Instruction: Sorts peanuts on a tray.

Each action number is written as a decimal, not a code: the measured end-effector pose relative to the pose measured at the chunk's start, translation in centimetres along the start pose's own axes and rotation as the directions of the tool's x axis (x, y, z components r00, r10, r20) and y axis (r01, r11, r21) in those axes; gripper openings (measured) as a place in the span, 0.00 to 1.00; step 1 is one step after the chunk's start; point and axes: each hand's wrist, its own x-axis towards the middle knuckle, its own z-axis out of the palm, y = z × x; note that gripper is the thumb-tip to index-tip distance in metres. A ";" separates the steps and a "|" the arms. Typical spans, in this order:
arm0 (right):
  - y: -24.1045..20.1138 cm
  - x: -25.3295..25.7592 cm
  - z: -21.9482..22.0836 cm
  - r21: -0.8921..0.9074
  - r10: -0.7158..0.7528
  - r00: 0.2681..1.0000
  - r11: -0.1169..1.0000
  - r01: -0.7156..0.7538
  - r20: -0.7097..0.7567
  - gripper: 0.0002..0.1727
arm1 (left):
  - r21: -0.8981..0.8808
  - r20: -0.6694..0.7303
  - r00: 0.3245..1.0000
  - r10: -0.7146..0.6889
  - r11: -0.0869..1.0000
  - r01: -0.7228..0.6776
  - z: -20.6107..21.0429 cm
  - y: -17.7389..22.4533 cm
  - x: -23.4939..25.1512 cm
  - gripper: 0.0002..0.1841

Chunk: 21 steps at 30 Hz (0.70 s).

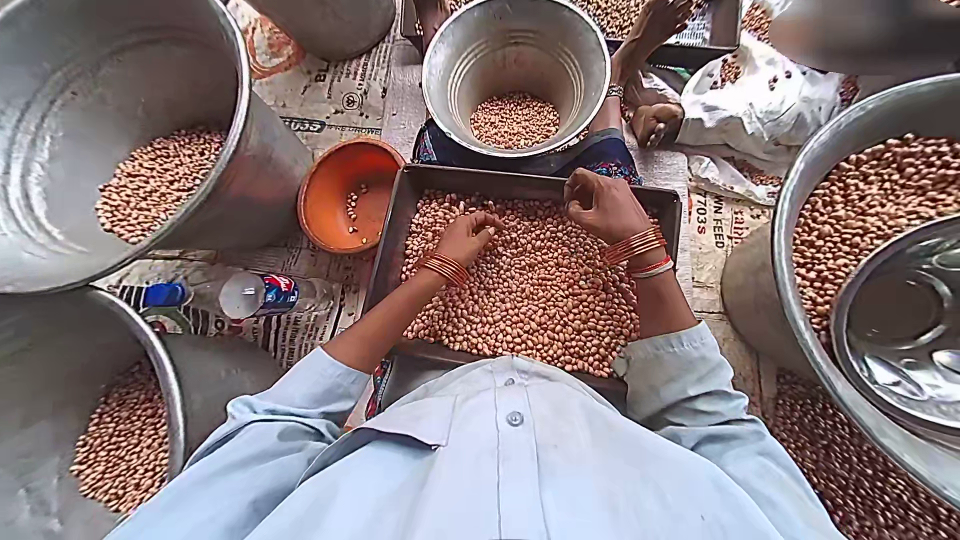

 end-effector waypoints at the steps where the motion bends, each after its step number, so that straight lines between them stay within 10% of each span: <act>1: 0.0 0.0 -0.3 0.042 -0.007 0.999 0.999 0.009 -0.047 0.10 | 0.039 -0.003 0.998 0.058 0.998 -0.058 0.7 0.7 0.0 0.12; 7: -0.6 -0.5 -3.0 -0.079 0.034 0.999 0.996 -0.032 0.028 0.09 | 0.329 0.222 0.918 0.328 0.861 -0.387 7.1 4.9 -1.2 0.10; 12: -1.7 -1.7 -3.5 -0.176 0.087 0.991 0.982 -0.069 0.098 0.08 | 0.389 0.262 0.910 0.322 0.828 -0.404 7.7 4.9 -0.7 0.10; 16: -3.0 -1.8 -1.6 -0.208 0.021 0.971 0.978 0.030 0.238 0.07 | 0.445 -0.063 0.916 0.397 0.833 -0.330 1.5 3.0 -0.9 0.10; 21: -5.2 -1.4 2.7 -0.188 -0.151 0.909 0.953 0.239 0.389 0.07 | 0.653 -0.464 0.837 0.291 0.751 0.101 -9.4 1.0 -4.5 0.12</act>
